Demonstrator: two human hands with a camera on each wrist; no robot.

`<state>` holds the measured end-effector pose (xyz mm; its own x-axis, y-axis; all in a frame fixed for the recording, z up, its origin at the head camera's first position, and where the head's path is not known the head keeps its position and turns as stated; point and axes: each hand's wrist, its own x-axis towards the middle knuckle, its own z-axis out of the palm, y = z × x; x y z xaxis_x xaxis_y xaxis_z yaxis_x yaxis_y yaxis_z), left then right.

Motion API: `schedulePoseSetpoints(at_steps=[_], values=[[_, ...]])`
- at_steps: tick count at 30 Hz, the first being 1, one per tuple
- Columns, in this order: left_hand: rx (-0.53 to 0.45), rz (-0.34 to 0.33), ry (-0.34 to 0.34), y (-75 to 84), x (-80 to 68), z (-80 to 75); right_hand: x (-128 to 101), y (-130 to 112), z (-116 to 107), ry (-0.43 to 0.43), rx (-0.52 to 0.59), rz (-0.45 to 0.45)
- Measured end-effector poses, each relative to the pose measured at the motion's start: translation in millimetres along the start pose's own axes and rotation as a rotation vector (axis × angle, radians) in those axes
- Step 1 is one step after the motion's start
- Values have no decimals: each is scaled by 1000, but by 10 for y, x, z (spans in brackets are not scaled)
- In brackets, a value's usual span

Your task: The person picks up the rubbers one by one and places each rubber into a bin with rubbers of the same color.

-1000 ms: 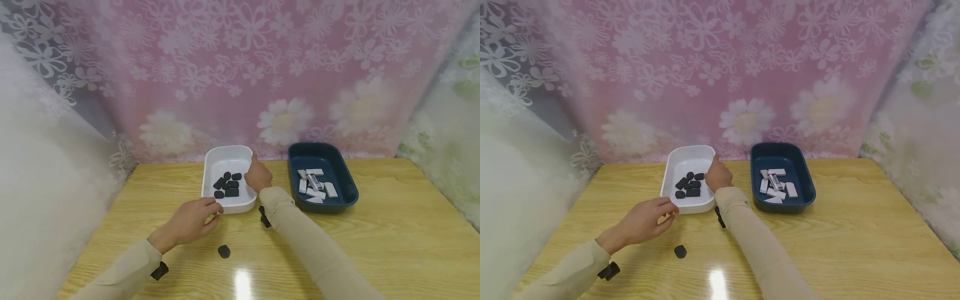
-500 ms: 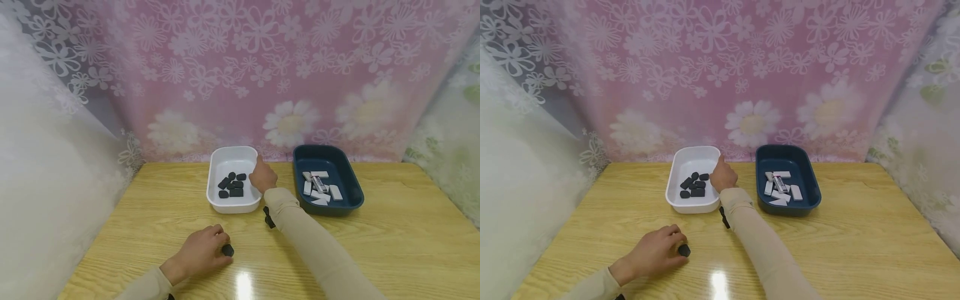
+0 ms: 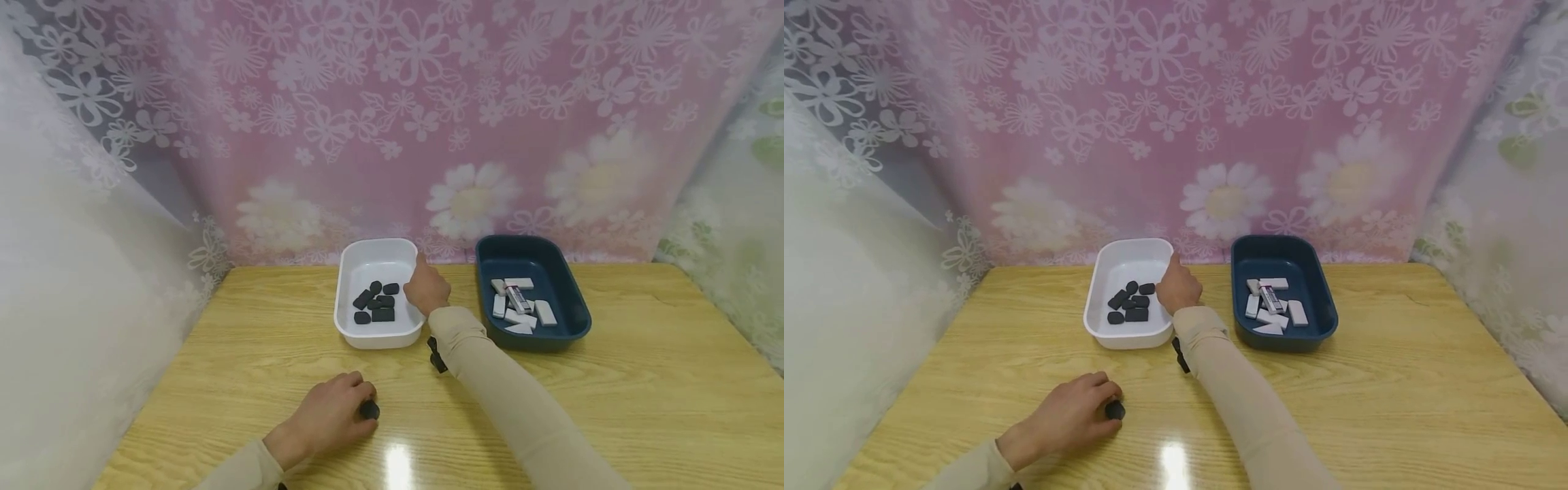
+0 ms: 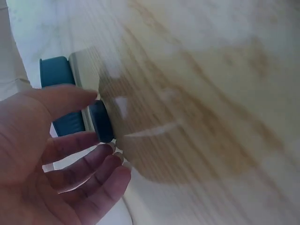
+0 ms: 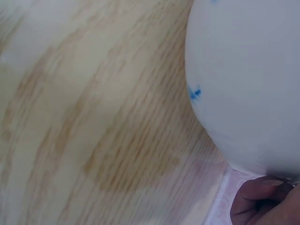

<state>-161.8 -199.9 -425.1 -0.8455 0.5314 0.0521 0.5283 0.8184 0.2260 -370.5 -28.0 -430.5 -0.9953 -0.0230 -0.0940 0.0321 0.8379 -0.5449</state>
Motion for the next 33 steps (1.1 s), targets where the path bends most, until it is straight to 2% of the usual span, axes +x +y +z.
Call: schedulePoseSetpoints(at_steps=[5,8,12,18,22,24,30,33], values=[[-2,8,5,0,19,12,3,9,7,10,2,-5],[-1,-10,-36,-9,50,-46,7,9,-1,10,6,-6],[4,-37,-57,-14,120,-226,6,9,-13,10,12,-3],[68,-44,42,-64,307,-611,10,7,3,2,2,-2],[66,-61,101,-192,541,-813,13,29,-2,-1,-4,4],[63,-82,105,-300,680,-866,6,33,-3,-2,-4,9],[71,-168,57,-660,1131,-881,-4,26,12,15,-10,9],[115,-173,50,-795,1336,-843,3,9,18,23,-15,9]])
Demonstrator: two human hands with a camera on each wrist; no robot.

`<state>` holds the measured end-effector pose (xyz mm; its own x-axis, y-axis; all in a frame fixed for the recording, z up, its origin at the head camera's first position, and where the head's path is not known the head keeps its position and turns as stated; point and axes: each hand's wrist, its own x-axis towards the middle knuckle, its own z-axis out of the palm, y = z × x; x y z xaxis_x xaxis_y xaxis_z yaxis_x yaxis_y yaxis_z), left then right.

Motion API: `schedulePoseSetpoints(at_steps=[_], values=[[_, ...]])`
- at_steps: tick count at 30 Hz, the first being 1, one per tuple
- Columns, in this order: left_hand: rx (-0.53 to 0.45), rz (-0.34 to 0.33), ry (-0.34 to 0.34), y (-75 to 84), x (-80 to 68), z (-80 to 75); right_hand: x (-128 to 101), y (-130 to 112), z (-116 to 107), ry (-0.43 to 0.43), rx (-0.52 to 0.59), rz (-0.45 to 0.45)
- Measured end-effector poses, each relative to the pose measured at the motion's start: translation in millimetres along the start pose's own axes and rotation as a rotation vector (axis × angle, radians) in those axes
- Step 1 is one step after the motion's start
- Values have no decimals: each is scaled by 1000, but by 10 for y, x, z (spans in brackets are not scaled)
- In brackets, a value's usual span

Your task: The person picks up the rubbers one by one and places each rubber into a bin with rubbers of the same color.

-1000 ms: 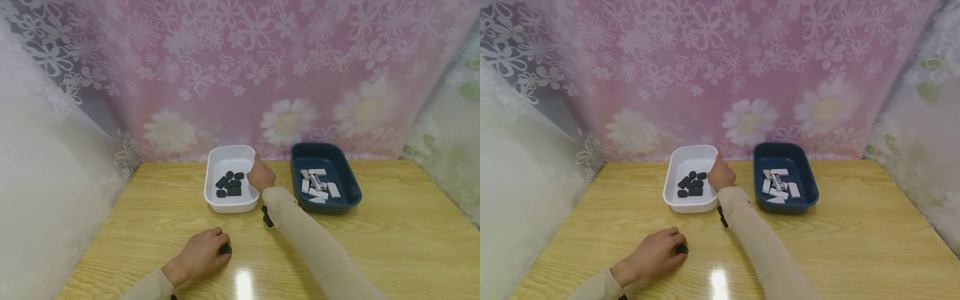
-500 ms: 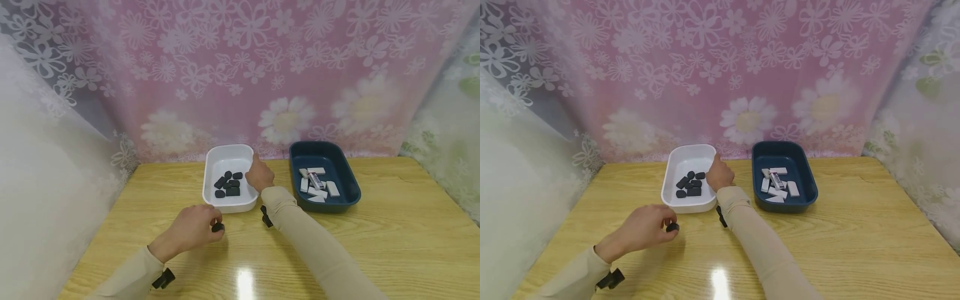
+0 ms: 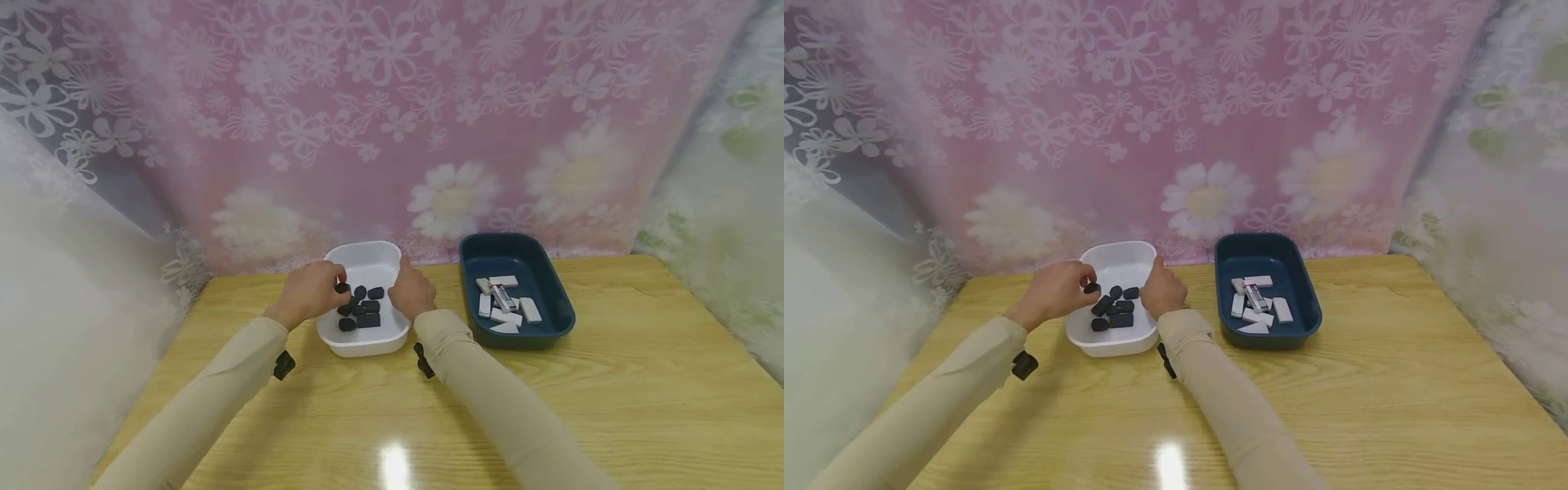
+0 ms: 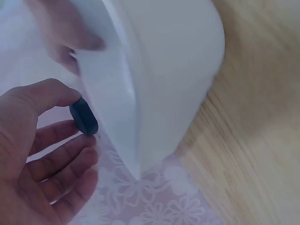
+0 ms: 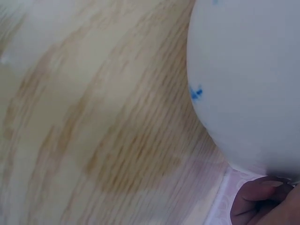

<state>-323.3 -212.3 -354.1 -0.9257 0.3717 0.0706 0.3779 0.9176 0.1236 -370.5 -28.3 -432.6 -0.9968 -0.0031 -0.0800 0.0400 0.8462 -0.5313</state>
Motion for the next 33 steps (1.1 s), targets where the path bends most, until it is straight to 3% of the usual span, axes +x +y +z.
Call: schedulePoseSetpoints(at_steps=[8,16,23,28,33], values=[[188,85,29,-187,366,264,-6,-25,11,-3,-19,12],[311,146,-70,-218,537,475,-7,-32,-5,3,-33,20],[296,61,-108,-122,564,505,-1,-24,-20,6,-38,27],[268,-20,-177,-94,572,513,-17,-10,-17,6,-14,20],[258,-26,-199,-108,546,504,-32,-6,-7,3,-7,17]])
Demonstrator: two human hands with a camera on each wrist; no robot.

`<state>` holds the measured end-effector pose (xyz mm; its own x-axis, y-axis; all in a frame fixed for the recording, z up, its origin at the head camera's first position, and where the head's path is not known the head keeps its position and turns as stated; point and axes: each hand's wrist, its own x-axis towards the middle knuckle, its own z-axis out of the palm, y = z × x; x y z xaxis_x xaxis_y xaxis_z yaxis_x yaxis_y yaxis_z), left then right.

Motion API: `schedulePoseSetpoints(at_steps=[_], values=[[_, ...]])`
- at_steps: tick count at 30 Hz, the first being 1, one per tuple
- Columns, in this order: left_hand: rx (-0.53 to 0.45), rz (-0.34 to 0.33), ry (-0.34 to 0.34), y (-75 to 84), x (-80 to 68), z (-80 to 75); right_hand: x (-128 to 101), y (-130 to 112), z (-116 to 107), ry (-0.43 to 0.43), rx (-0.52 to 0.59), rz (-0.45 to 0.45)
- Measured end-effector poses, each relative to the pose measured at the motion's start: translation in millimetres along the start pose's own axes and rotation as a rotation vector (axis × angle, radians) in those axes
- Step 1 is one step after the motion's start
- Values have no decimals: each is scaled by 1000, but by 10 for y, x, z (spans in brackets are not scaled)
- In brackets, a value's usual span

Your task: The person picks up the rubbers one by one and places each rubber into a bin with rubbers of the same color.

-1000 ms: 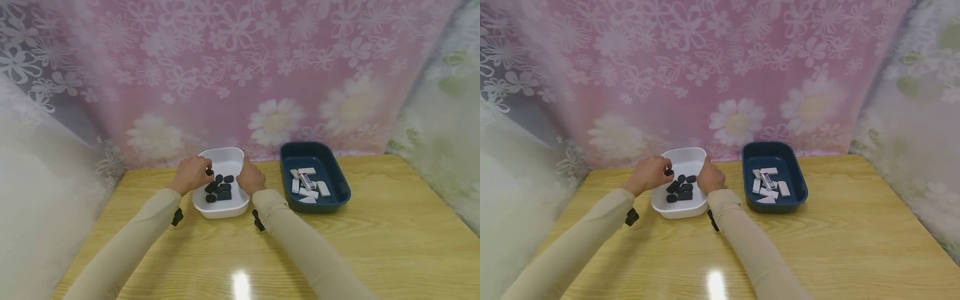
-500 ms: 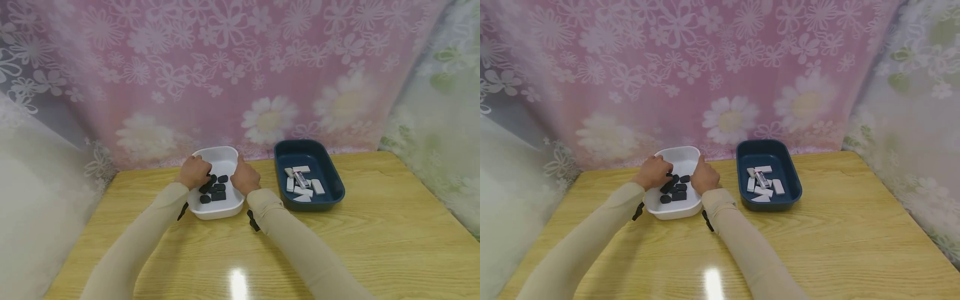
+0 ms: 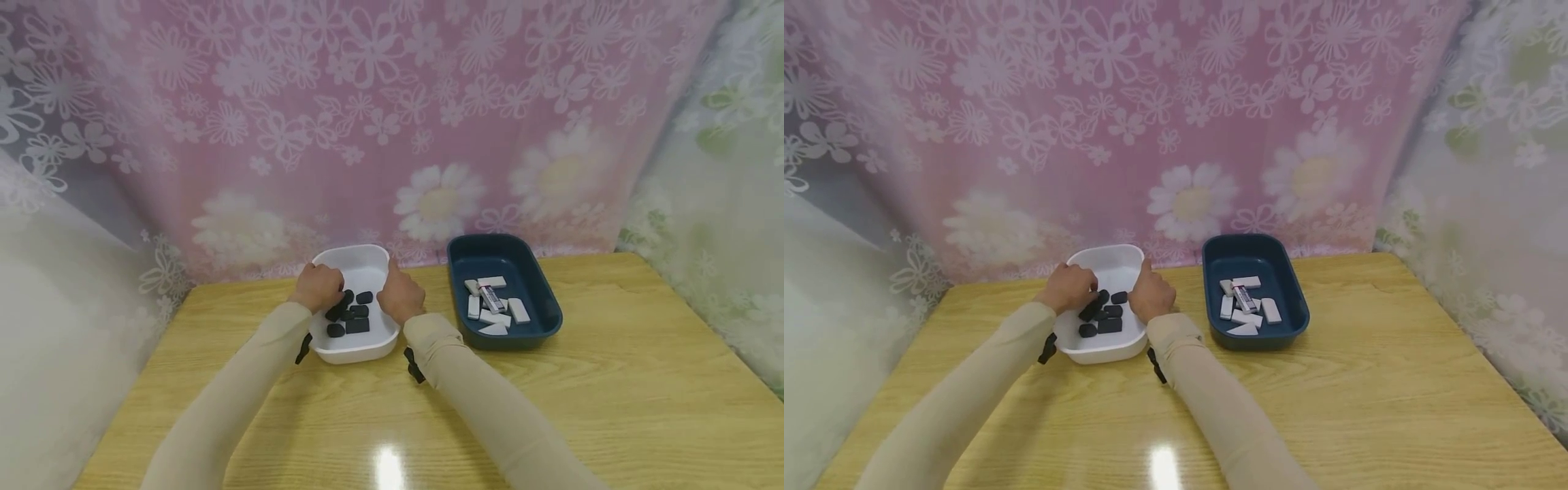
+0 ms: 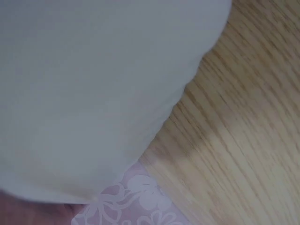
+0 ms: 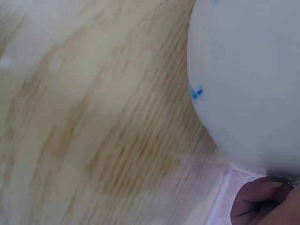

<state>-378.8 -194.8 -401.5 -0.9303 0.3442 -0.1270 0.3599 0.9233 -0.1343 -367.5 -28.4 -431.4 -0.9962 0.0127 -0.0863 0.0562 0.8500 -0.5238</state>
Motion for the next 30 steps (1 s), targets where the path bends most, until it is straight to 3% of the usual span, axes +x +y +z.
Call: schedulePoseSetpoints(at_steps=[13,25,30], values=[[27,-41,91,36,-6,83,-18,8,9,23,-3,-2],[-4,13,107,33,-93,79,4,65,24,10,97,3],[-48,32,243,-48,-160,13,35,46,7,-3,179,74]])
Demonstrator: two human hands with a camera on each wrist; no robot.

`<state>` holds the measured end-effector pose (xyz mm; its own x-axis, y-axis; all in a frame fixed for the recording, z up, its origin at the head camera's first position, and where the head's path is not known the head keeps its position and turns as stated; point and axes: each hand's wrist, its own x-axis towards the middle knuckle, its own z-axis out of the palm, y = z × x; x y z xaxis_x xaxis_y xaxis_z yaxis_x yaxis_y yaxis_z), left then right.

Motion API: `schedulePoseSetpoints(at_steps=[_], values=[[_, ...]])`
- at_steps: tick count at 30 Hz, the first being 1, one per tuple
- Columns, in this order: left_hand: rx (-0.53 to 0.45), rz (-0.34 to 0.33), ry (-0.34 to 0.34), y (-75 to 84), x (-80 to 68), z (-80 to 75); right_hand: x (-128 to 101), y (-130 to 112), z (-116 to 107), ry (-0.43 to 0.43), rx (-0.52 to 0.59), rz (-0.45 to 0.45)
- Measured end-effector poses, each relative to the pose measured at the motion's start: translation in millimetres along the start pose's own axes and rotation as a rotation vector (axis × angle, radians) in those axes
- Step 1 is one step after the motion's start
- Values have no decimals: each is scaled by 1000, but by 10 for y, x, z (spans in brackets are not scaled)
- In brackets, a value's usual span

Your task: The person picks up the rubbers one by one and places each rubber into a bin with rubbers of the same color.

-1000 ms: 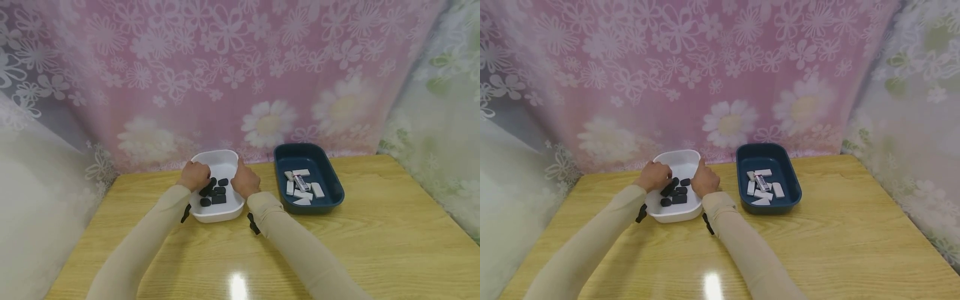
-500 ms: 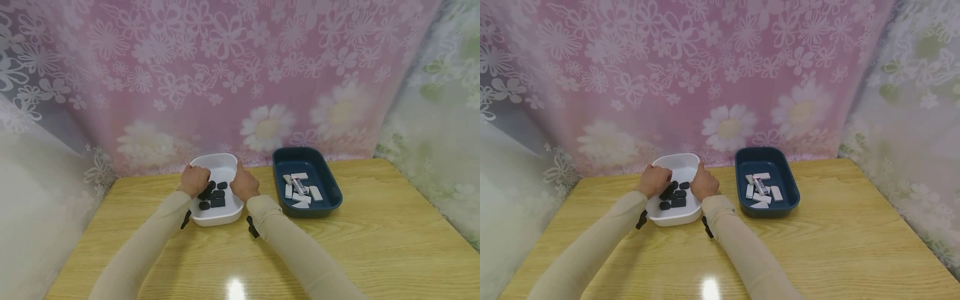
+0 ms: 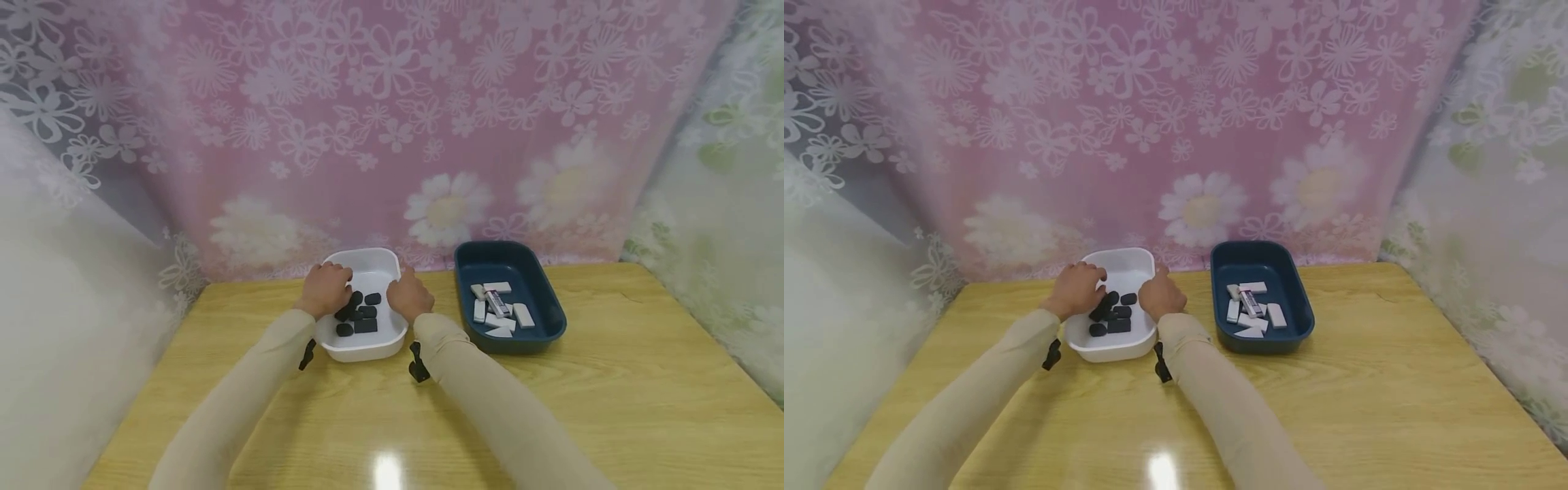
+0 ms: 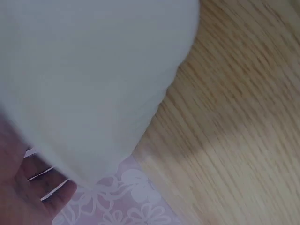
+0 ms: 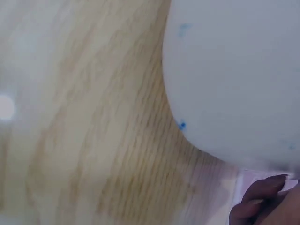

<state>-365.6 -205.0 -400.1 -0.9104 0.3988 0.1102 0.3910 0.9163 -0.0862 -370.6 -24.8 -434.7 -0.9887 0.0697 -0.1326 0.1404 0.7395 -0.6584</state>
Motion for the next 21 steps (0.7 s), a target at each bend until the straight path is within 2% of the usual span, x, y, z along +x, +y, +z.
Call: schedulePoseSetpoints(at_steps=[2,5,9,13,17,21], values=[[-36,-18,57,-29,16,-38,22,-5,-33,17,26,21],[-99,-48,80,-53,36,-106,49,-11,-87,69,53,20],[-166,-90,30,-54,39,-195,54,-86,-188,133,68,-58],[-211,-133,14,-52,23,-304,30,-245,-346,122,39,-180],[-256,-162,36,-47,17,-409,53,-290,-562,89,-84,-282],[-270,-175,51,-63,-33,-484,108,-149,-873,83,-295,-390]])
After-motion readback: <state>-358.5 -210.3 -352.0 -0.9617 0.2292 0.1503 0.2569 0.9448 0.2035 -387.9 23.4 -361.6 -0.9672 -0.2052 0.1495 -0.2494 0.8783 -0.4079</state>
